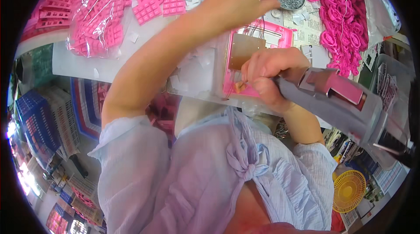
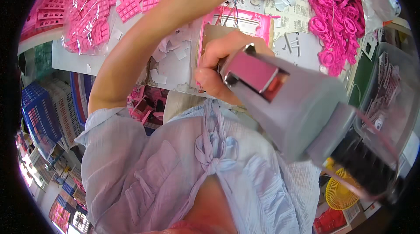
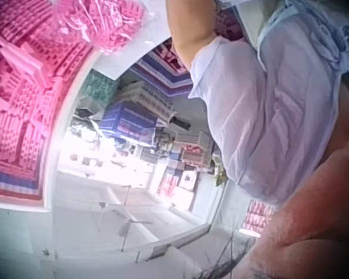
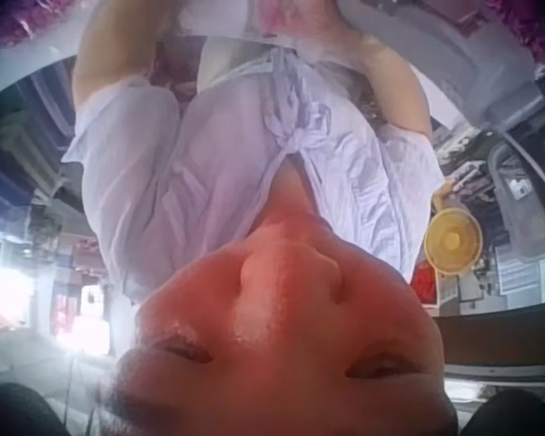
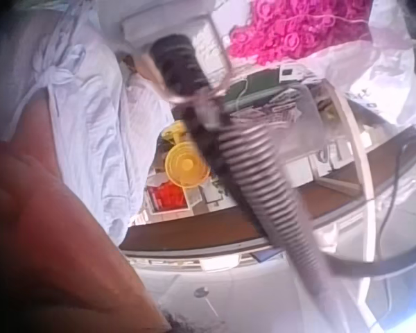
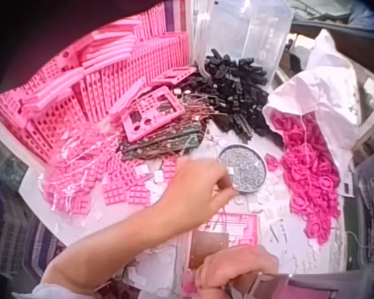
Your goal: Assembling a pink electronic toy piggy bank by installing circuit boards and using a glue gun.
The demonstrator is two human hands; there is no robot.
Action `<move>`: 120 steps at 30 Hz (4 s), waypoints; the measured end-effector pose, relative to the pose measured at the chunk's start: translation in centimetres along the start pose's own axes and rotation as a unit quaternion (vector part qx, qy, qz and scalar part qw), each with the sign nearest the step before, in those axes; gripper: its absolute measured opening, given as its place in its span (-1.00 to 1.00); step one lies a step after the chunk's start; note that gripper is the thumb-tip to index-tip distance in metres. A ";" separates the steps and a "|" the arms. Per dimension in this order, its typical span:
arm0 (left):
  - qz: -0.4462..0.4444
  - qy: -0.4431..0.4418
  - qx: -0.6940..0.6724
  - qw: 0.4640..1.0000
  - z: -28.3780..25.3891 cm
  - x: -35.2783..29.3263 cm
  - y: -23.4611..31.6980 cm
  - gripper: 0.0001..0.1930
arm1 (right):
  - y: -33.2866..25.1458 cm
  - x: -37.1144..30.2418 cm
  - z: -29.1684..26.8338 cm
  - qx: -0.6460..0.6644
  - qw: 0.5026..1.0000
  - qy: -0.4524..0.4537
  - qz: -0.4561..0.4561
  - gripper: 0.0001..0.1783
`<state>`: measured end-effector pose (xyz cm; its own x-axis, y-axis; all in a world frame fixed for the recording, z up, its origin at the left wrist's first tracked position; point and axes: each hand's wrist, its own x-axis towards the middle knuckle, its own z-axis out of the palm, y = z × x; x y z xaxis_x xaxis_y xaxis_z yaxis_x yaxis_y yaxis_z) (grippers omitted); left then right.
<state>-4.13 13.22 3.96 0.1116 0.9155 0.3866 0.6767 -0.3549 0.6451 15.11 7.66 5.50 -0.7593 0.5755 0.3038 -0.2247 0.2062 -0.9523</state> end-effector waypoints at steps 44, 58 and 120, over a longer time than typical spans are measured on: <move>0.019 -0.077 0.024 0.997 -0.3 -15.6 5.9 -0.81 | 3.6 6.2 -1.4 0.177 0.979 0.047 -0.094 -0.67; -0.001 -0.035 0.051 0.998 -3.0 -15.1 5.1 -0.82 | 1.0 0.5 -2.5 -0.347 0.899 -0.262 -0.053 -0.79; -0.155 -0.040 -0.229 0.960 0.7 -11.9 4.7 -0.94 | 2.8 -2.0 -3.0 -0.333 0.942 0.011 -0.037 -0.81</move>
<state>-1.78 0.77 1.93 0.0249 0.9957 0.0897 0.2976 -0.0930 0.9501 17.84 9.47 2.35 -0.7425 0.5540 0.3766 0.1612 0.6934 -0.7023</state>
